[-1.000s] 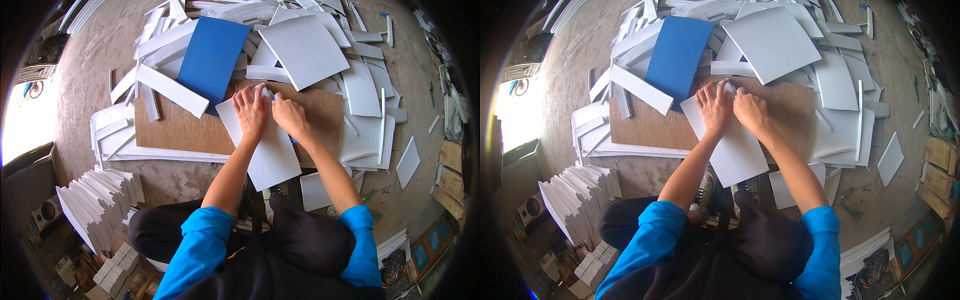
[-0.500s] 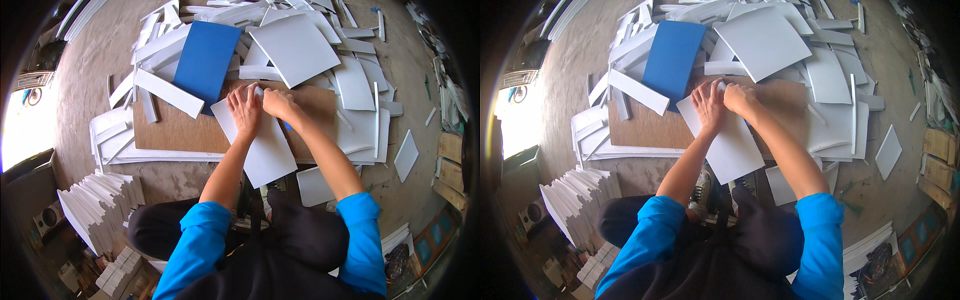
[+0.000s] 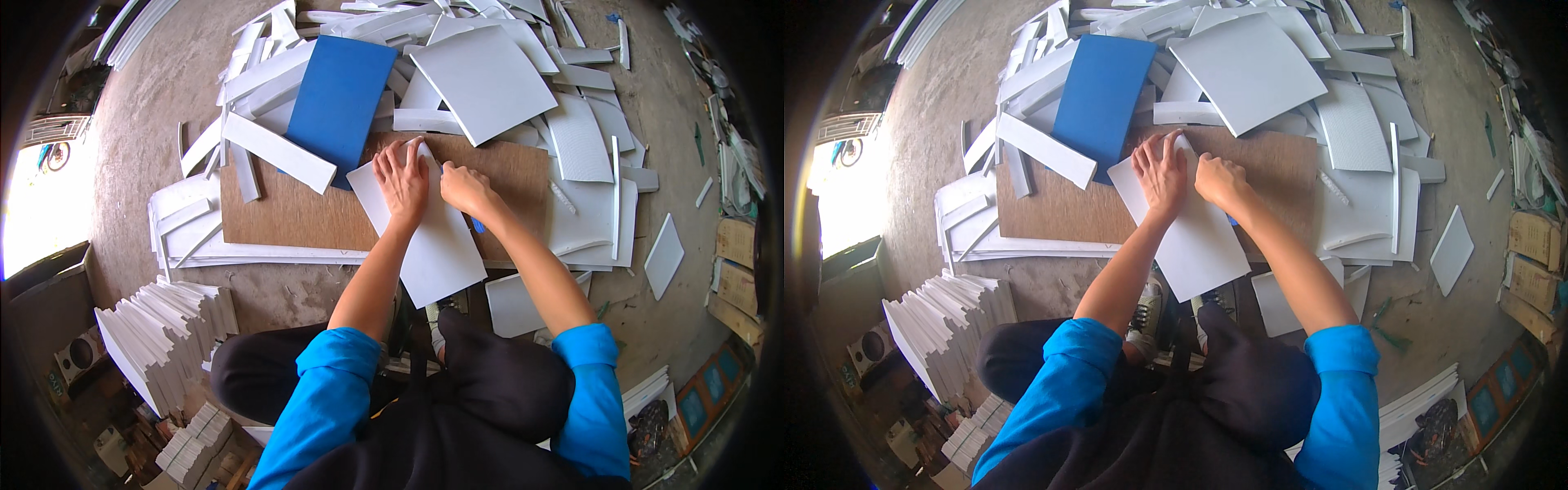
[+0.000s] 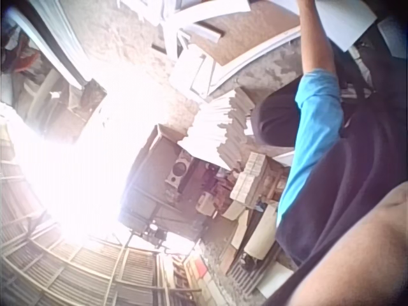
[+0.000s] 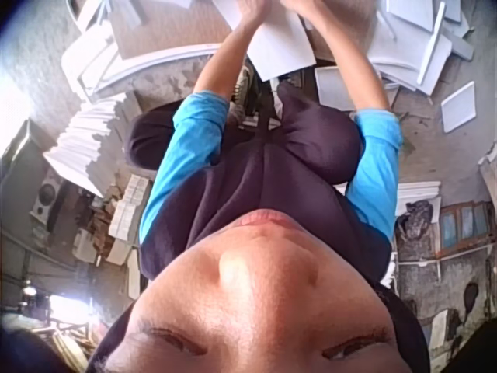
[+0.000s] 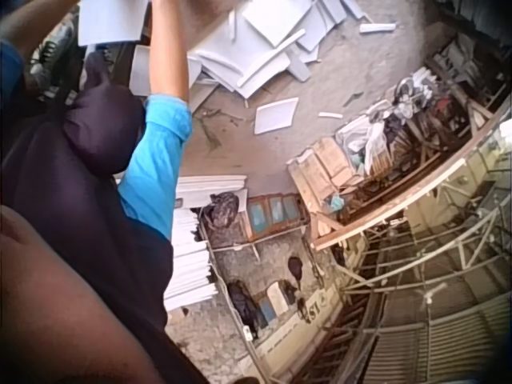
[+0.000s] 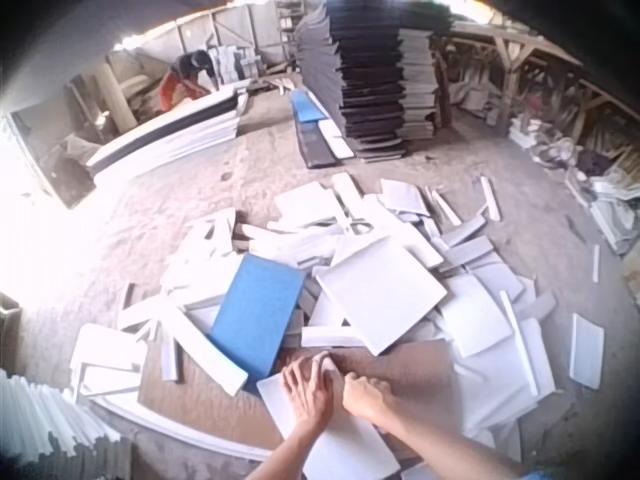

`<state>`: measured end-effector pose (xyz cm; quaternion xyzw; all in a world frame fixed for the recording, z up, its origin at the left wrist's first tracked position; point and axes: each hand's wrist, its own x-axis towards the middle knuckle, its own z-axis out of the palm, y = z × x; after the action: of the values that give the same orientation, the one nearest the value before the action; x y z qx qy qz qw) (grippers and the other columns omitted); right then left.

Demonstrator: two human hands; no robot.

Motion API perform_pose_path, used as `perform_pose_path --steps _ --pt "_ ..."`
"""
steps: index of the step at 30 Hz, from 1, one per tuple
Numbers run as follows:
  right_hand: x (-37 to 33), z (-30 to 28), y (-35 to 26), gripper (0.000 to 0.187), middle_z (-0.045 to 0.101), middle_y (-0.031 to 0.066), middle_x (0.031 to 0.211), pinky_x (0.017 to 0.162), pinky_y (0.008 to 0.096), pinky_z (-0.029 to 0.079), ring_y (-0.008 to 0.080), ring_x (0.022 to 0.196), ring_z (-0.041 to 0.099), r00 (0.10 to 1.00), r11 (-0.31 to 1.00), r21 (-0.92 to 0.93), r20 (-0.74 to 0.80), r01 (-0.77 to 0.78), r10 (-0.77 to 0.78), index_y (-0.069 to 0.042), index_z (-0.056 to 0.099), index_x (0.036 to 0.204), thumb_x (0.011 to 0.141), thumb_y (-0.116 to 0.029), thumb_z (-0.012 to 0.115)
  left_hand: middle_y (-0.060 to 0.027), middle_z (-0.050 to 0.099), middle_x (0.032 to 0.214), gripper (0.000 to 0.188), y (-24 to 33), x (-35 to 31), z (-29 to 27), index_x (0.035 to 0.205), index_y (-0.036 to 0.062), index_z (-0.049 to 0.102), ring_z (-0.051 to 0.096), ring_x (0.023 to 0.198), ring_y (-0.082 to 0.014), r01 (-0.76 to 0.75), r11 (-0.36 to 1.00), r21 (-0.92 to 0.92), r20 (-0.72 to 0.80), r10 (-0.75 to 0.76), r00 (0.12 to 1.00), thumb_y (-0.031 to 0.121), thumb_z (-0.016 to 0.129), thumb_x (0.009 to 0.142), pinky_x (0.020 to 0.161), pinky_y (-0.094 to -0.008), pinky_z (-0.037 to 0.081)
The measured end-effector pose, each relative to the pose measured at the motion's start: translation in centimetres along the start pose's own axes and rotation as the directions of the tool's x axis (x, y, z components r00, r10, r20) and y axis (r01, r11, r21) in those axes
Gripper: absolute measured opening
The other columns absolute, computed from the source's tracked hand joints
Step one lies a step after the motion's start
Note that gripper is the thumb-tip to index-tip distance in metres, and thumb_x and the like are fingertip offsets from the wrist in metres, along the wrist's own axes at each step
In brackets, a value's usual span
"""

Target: The person sits on the floor and uses a utility knife to cut a blue plastic sheet and a white plastic sheet. They align the sheets, score the edges with the knife, and snap off the excess material to create straight cuts.

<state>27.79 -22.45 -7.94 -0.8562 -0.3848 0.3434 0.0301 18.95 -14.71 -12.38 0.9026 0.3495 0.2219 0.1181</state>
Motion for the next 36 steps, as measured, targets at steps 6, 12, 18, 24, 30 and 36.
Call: perform_pose_path --steps 6,12,18,24,30,36 --pt "-1.1 -1.1 0.0 0.027 0.061 0.025 0.084 0.074 0.0484 0.047 0.0393 0.083 0.06 0.998 0.998 0.056 -0.06 -0.005 0.009 0.001 0.049 0.095 0.089 -0.023 0.038 -0.0082 0.044 0.112 0.037 0.1 0.0 -0.2 0.117 0.022 0.05 0.037 0.111 -0.0271 0.009 1.0 -0.004 0.012 -0.009 1.0 0.019 0.054 0.08 0.1 -0.0429 0.022" --pt "-0.5 -1.5 -0.8 0.025 0.062 0.0225 0.079 0.067 0.0456 0.049 0.0369 0.076 0.062 0.981 0.999 0.038 -0.195 0.033 -0.025 0.0 0.05 0.092 0.089 -0.022 0.039 -0.0094 0.044 0.11 0.039 0.1 0.1 -0.2 0.117 0.0211 0.049 0.038 0.109 -0.0274 0.005 1.0 0.004 0.0 -0.005 1.0 0.017 0.054 0.079 0.1 -0.0434 0.023" --pt "0.3 -0.5 -0.6 0.027 0.061 0.0253 0.079 0.071 0.0502 0.047 0.0412 0.078 0.06 0.982 0.997 0.063 -0.185 0.054 -0.042 0.001 0.049 0.092 0.09 -0.023 0.038 -0.0098 0.044 0.109 0.039 0.2 0.1 -0.3 0.117 0.0206 0.05 0.039 0.107 -0.0274 0.004 1.0 -0.005 -0.011 -0.004 1.0 0.017 0.055 0.078 0.1 -0.0439 0.023" --pt "0.4 -0.5 -0.5 0.027 0.061 0.0264 0.082 0.073 0.0497 0.047 0.0415 0.082 0.059 0.992 0.996 0.07 -0.12 0.049 -0.04 0.002 0.05 0.093 0.089 -0.022 0.038 -0.01 0.044 0.109 0.039 0.2 0.3 -0.4 0.117 0.0202 0.05 0.04 0.107 -0.0274 -0.002 1.0 -0.013 -0.011 0.001 1.0 0.016 0.054 0.078 0.1 -0.0441 0.023" --pt "0.3 -1.1 -0.3 0.027 0.061 0.0255 0.084 0.075 0.0495 0.046 0.041 0.083 0.059 0.996 0.998 0.04 -0.073 0.046 -0.043 0.002 0.051 0.095 0.089 -0.021 0.038 -0.0104 0.045 0.109 0.039 0.3 0.2 -0.4 0.116 0.0199 0.05 0.04 0.107 -0.0271 -0.002 1.0 0.009 -0.016 0.002 1.0 0.015 0.054 0.078 0.1 -0.044 0.024" --pt "-1.7 -2.2 -0.5 0.027 0.062 0.0237 0.084 0.074 0.0484 0.046 0.0399 0.081 0.06 0.994 0.998 0.06 -0.105 0.003 0.003 0.0 0.051 0.093 0.089 -0.023 0.038 -0.0103 0.044 0.109 0.04 0.1 0.2 -0.4 0.117 0.0204 0.049 0.04 0.107 -0.0269 -0.007 1.0 -0.005 -0.019 0.007 1.0 0.016 0.055 0.078 0.1 -0.0441 0.024"
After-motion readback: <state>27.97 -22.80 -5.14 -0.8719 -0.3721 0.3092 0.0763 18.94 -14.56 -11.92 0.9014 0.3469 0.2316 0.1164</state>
